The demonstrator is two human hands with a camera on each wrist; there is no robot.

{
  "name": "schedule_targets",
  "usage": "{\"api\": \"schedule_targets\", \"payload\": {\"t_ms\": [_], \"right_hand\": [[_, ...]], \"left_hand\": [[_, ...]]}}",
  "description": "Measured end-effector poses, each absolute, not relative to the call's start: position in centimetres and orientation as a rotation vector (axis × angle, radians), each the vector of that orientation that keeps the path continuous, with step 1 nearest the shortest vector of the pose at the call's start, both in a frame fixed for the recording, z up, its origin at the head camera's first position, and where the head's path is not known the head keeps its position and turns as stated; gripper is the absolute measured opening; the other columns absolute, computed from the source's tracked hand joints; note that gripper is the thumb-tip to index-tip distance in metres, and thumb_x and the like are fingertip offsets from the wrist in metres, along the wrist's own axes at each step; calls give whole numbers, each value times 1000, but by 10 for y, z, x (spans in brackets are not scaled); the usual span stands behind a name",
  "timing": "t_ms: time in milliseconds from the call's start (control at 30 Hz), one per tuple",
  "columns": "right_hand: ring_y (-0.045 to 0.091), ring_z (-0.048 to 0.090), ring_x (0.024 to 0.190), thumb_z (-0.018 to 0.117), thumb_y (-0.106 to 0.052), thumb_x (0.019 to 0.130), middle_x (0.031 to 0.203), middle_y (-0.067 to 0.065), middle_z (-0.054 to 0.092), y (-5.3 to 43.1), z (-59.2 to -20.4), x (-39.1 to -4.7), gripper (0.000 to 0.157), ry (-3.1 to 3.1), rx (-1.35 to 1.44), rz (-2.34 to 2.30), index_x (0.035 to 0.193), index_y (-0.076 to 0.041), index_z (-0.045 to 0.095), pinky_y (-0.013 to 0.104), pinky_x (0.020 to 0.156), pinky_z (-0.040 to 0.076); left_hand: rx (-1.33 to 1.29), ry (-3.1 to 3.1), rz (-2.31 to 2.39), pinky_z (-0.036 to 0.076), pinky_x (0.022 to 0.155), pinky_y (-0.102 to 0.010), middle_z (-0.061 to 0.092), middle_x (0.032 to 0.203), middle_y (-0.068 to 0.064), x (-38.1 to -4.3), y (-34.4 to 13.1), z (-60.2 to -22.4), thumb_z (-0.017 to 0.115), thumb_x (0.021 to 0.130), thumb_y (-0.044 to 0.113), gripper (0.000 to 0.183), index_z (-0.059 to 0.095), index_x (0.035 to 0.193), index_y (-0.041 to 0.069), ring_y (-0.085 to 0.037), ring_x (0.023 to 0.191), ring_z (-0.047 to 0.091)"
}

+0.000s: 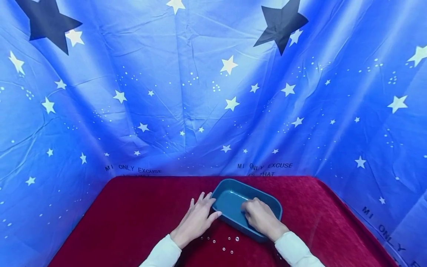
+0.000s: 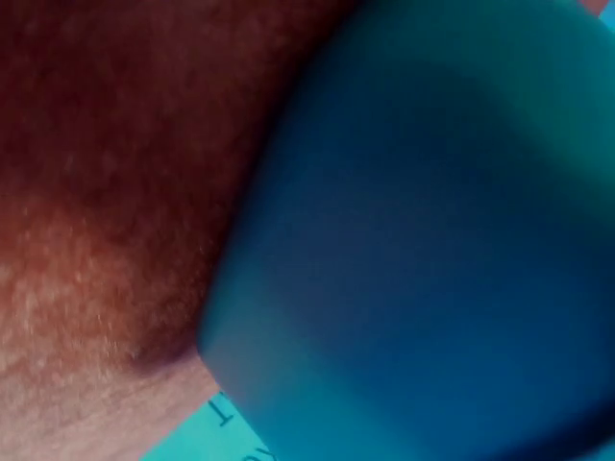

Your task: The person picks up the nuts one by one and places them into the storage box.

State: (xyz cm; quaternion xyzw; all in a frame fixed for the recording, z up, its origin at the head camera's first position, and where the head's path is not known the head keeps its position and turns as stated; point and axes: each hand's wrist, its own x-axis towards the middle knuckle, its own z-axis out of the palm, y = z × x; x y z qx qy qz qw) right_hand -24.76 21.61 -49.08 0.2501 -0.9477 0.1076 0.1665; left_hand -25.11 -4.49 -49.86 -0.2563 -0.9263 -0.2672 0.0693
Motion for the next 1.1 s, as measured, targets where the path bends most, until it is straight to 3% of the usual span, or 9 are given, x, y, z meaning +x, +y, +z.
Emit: {"api": "schedule_targets", "payload": {"t_ms": [300, 567, 867, 1100], "right_hand": [[17, 61, 75, 74, -1, 77, 79, -4, 70, 217, -493, -245, 16, -2711, 698, 305, 83, -16, 76, 39, 70, 55], [15, 54, 70, 83, -12, 79, 75, -4, 62, 200, -472, -230, 11, -2586, 743, 182, 85, -14, 73, 34, 64, 50], [14, 60, 82, 84, -15, 81, 85, -4, 67, 182, -459, -212, 15, -2550, 802, 173, 94, -15, 76, 35, 74, 57], [14, 57, 81, 82, -17, 83, 86, -4, 67, 175, -456, -201, 13, -2518, 842, 166, 94, -17, 77, 34, 75, 54]], "left_hand": [[-783, -2797, -783, 22, 111, -73, 40, 158, -16, -251, -42, -499, 55, 103, 46, 59, 53, 145, 5, -42, 150, 24], [-779, -2779, -747, 25, 110, -73, 42, 157, -16, -252, -43, -496, 54, 102, 49, 61, 54, 144, 5, -44, 148, 28], [-779, -2777, -731, 26, 109, -73, 42, 157, -16, -252, -44, -499, 54, 102, 48, 60, 54, 144, 6, -45, 148, 29], [-781, -2753, -729, 28, 108, -74, 43, 156, -18, -251, -45, -500, 56, 102, 45, 57, 55, 143, 5, -46, 146, 31]]}}
